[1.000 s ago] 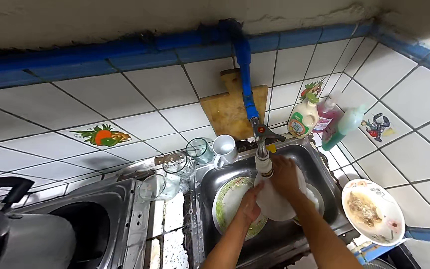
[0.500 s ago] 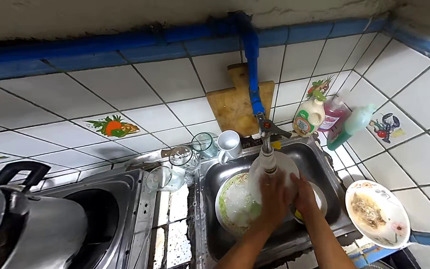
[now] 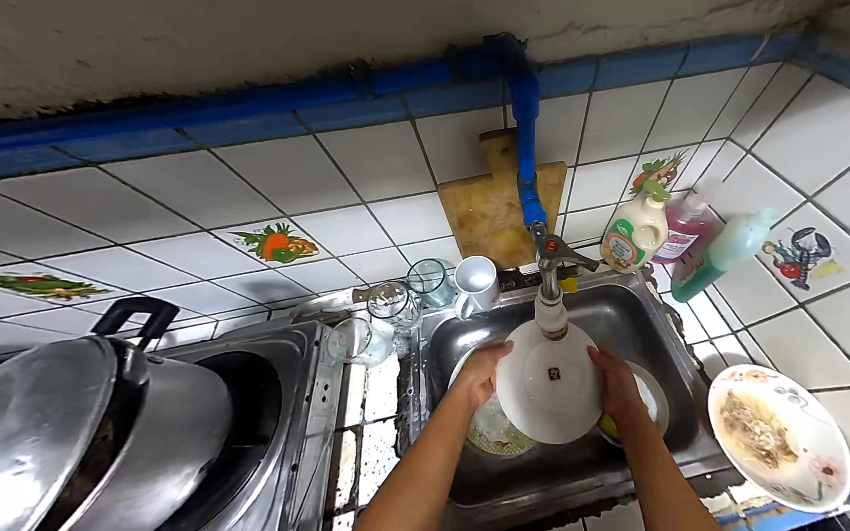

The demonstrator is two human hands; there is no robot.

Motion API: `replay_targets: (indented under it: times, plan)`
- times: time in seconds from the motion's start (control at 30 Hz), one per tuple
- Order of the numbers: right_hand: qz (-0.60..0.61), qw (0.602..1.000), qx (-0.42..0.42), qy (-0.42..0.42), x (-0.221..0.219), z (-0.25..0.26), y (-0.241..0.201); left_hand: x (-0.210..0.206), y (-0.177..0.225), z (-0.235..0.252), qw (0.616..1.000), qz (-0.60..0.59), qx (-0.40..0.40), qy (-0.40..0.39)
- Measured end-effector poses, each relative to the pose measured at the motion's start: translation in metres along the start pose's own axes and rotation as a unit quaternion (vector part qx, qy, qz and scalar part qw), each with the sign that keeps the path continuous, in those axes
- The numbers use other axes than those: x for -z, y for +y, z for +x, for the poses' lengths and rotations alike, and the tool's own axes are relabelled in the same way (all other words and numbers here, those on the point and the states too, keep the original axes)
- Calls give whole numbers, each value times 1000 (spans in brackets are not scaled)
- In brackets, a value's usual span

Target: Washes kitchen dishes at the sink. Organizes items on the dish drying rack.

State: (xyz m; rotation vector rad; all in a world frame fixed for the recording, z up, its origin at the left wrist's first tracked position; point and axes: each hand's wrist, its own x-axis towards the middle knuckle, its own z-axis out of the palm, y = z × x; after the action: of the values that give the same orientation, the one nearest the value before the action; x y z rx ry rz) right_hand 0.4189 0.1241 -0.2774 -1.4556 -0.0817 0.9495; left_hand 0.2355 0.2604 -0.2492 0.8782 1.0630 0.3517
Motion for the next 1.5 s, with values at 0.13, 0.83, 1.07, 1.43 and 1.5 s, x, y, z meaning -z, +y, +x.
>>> replay_targets:
  times: [0.13,0.83,1.07,1.43,1.5]
  plan:
    - [-292,929,211,81,-37,-7,26,10,-28,-19,981,-195,2,14]
    - [-154,948,-55,-273,-16,-54,-32,47,-52,-47,963,-240,-87,82]
    - [-560,661,306,-395,-19,-114,-80,30,-31,-60,980,-145,121,-56]
    - [-394,897,120,-157,-45,-43,-47,23,10,-62,976,195,-79,58]
    - [-128,989,45,-54,-73,-23,-32,27,-1,-69,984,160,-21,70]
